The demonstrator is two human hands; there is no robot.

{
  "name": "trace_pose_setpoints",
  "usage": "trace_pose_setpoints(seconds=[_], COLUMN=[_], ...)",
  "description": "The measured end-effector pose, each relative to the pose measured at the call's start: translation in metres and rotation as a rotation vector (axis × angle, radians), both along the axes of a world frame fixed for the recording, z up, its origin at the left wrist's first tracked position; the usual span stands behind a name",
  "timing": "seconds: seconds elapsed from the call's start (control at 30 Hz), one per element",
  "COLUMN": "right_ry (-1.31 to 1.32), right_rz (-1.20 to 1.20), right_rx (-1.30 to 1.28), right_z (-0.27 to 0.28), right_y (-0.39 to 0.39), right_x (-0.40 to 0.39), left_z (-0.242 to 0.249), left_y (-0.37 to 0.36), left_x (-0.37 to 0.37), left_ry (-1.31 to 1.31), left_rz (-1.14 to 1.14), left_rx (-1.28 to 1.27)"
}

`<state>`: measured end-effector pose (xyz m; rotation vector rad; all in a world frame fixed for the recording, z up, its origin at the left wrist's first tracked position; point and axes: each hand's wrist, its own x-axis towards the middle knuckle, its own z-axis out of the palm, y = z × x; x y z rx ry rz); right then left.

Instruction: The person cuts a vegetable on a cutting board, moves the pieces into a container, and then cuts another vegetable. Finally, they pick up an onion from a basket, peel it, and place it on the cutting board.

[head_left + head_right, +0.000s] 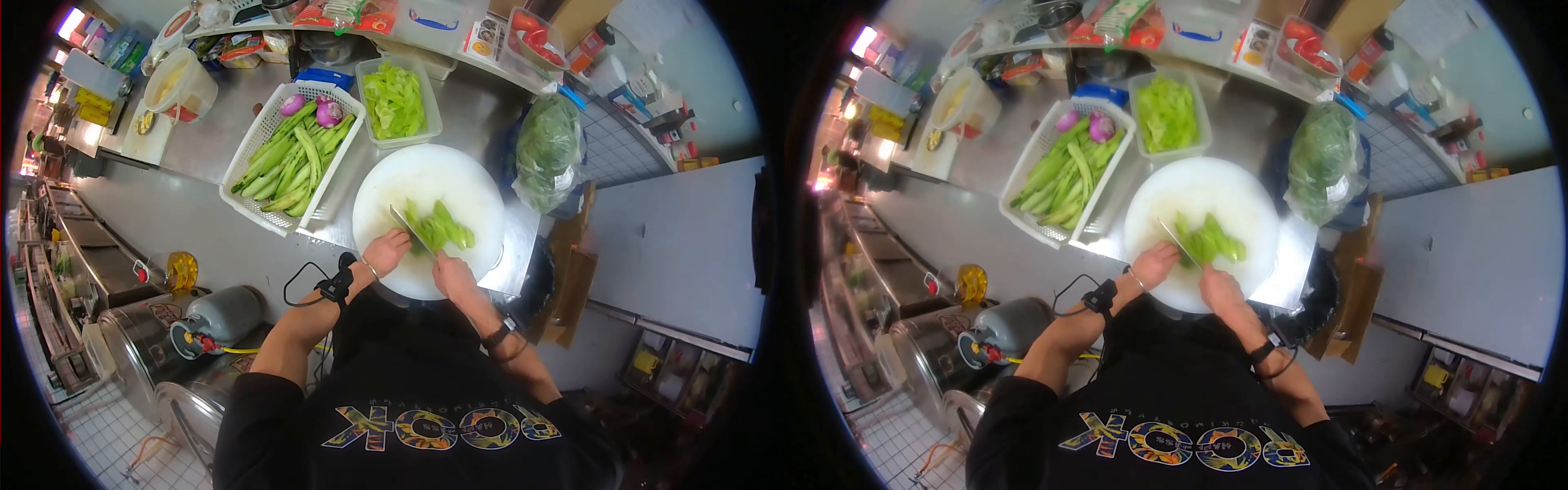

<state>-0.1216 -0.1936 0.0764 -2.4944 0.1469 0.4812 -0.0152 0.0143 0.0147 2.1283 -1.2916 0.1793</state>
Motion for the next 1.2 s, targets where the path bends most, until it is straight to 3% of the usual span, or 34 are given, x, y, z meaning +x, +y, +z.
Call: trace_pose_setpoints(seconds=[0.3,0.37,1.0,1.07,1.2], right_ry=[-0.011,-0.013,0.036,0.055,0.025], right_rz=[-0.049,-0.063,-0.050,-0.101,-0.152], right_rx=[0.063,0.050,0.056,0.062,0.117], right_z=[0.009,-0.020,0.008,-0.018,-0.016], right_y=[0.005,0.008,0.018,0.025,0.019], right_x=[0.002,-0.001,0.010,0.008,0.003], left_z=[-0.007,-0.008,-0.015,-0.016,-0.017], left_y=[0.002,0.003,0.011,0.009,0.009], left_x=[-0.011,-0.010,-0.024,-0.020,-0.026], left_ry=[0.033,0.060,0.073,0.092,0.120], left_rz=[0.022,0.036,0.145,0.151,0.175], left_rx=[0.017,0.046,-0.026,-0.023,-0.024])
